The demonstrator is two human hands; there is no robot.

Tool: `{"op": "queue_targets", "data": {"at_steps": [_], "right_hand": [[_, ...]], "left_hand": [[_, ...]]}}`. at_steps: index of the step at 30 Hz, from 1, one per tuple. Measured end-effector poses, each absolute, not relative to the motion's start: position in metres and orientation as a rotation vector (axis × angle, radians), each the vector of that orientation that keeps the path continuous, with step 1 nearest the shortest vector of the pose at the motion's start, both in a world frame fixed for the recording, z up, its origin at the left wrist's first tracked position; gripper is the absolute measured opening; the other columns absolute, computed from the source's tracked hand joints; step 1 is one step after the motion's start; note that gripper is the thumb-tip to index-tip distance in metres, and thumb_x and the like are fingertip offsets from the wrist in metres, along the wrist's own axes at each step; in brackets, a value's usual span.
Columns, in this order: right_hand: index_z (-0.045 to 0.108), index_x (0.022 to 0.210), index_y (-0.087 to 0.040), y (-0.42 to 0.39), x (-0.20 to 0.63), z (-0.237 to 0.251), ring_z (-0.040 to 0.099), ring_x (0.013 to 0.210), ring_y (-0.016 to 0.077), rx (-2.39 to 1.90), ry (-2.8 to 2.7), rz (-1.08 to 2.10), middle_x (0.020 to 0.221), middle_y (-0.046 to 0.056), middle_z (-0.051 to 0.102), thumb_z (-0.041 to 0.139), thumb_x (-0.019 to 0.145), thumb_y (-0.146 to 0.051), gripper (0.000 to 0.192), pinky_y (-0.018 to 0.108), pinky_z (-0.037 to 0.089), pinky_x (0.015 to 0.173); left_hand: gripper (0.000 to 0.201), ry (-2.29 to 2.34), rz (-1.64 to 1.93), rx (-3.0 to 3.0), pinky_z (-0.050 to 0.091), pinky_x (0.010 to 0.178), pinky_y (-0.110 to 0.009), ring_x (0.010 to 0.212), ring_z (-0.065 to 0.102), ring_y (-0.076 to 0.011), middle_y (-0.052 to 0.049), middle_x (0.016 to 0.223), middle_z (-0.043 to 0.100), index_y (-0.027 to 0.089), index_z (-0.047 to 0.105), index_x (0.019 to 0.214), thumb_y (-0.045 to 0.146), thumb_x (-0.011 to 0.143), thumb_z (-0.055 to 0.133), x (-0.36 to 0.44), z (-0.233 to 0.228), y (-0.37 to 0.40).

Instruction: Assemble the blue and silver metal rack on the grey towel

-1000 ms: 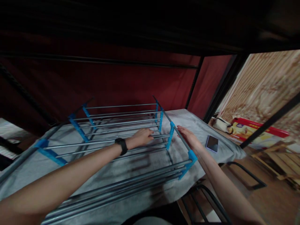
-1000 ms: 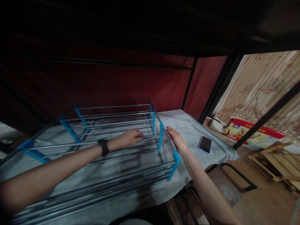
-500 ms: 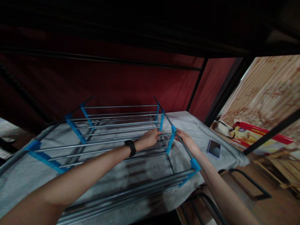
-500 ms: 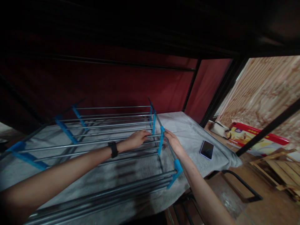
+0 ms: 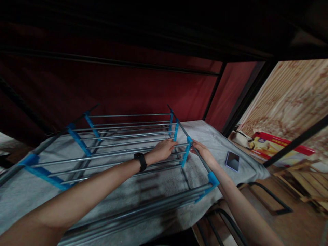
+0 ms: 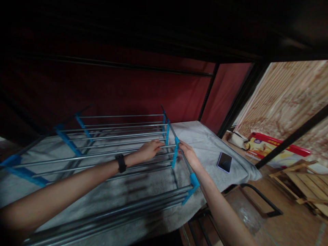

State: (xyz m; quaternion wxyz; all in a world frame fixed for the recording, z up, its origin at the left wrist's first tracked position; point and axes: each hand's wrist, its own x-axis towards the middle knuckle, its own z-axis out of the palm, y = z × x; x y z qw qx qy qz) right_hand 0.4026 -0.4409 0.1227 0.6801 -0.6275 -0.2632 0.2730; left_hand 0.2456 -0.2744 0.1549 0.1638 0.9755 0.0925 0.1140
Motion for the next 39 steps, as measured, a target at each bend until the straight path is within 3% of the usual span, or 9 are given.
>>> {"op": "queue_targets", "data": {"at_steps": [27,39], "right_hand": [[0.075,0.112,-0.022,-0.441,0.396,0.123,0.064,0.117,0.0251,-1.426,-0.664,0.601,0.12,0.003,0.072,0.064,0.078,-0.039,0.039,0.042,0.049,0.104],[0.075,0.109,-0.022,-0.44,0.391,0.125,0.065,0.115,0.0223,-1.416,-0.605,0.616,0.122,0.001,0.071,0.064,0.076,-0.036,0.037,0.035,0.054,0.098]], "left_hand": [[0.035,0.176,0.335,2.668,0.049,0.094,-0.031,0.102,0.062,-0.0207,-0.007,0.109,0.069,0.02,0.071,0.11,0.011,0.091,0.043,0.245,0.154,-0.272],[0.031,0.155,0.335,2.618,0.048,0.092,-0.028,0.099,0.064,-0.0197,-0.006,0.105,0.072,0.019,0.072,0.104,0.011,0.09,0.045,0.248,0.151,-0.266]]}}
